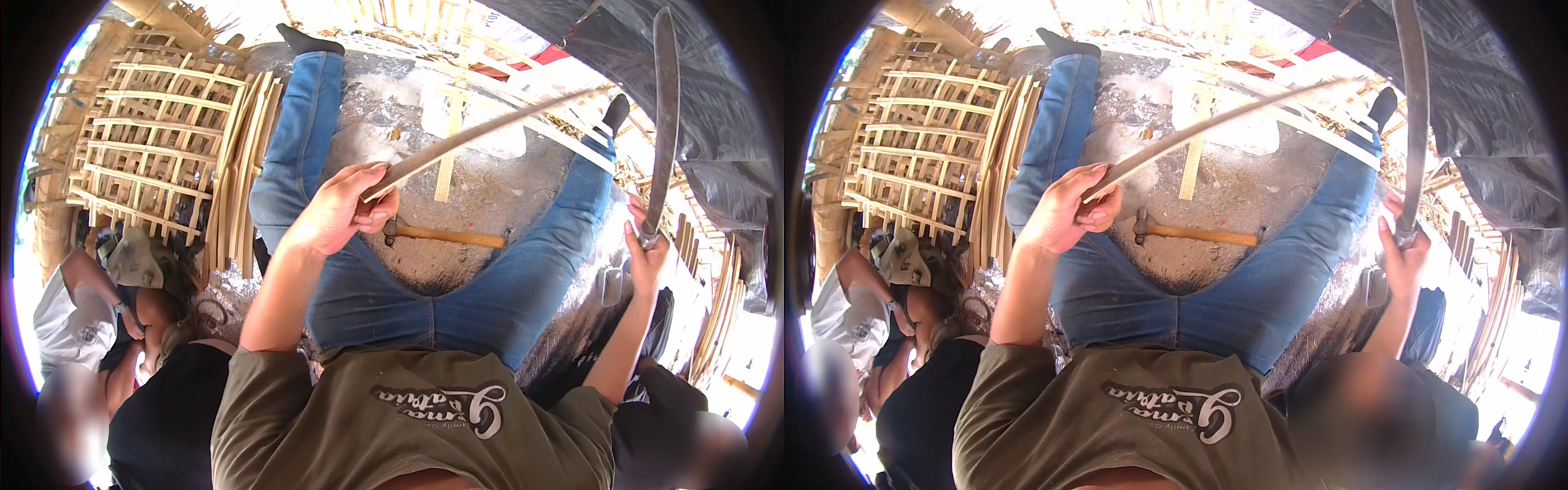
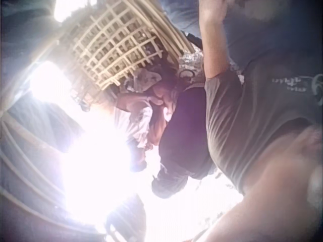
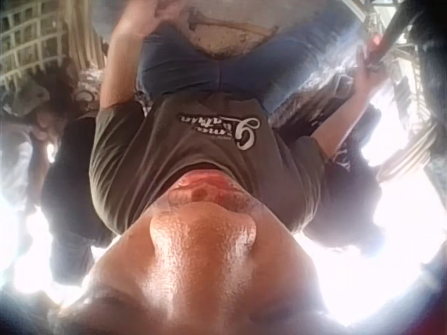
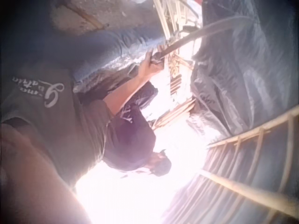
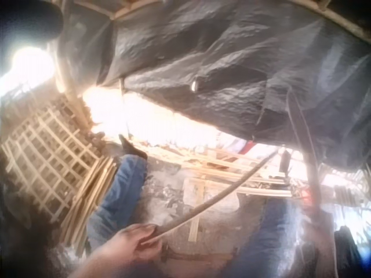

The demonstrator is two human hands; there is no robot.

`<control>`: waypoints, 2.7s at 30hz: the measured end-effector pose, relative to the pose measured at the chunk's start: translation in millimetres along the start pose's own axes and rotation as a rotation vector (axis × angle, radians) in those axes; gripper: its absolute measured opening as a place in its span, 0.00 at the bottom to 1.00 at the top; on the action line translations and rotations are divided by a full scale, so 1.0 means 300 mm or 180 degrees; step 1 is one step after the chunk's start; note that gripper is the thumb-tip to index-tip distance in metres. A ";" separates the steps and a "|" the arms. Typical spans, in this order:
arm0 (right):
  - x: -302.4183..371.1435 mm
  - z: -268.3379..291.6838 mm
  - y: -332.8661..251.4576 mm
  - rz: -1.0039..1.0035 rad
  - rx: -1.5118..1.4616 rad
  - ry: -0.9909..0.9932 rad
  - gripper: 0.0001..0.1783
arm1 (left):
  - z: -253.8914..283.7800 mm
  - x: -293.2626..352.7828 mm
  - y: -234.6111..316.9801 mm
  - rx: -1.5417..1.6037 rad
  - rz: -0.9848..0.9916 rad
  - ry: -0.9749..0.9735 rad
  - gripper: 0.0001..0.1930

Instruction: The person sits on the floor and uses a curved blade to shave thin bamboo strips, holding the strip with one hand and drawing the blade along its length repeatedly. The person occasionally pauses to inspect the strip before continuing to shave it.

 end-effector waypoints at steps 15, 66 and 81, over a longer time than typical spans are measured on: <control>0.188 -0.719 -0.295 0.0462 -0.0946 -0.0676 0.07 | -0.080 0.019 -0.114 0.1916 -0.1225 0.0574 0.14; 0.227 -0.806 -0.483 0.0561 0.0601 -0.1447 0.16 | -0.034 0.130 -0.416 0.1842 -0.0231 0.1137 0.15; 0.108 -0.809 -0.486 0.0575 0.0793 -0.1555 0.18 | -0.056 0.130 -0.394 0.1751 -0.0096 0.0946 0.14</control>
Point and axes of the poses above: each hand's wrist, its own x-axis away from the middle knuckle, its own z-axis out of the back of the hand, y = z × x, the point moved 6 cm from there along -x, towards the middle knuckle, and after that the axes turned 5 degrees about -y, right-handed, at the moved point
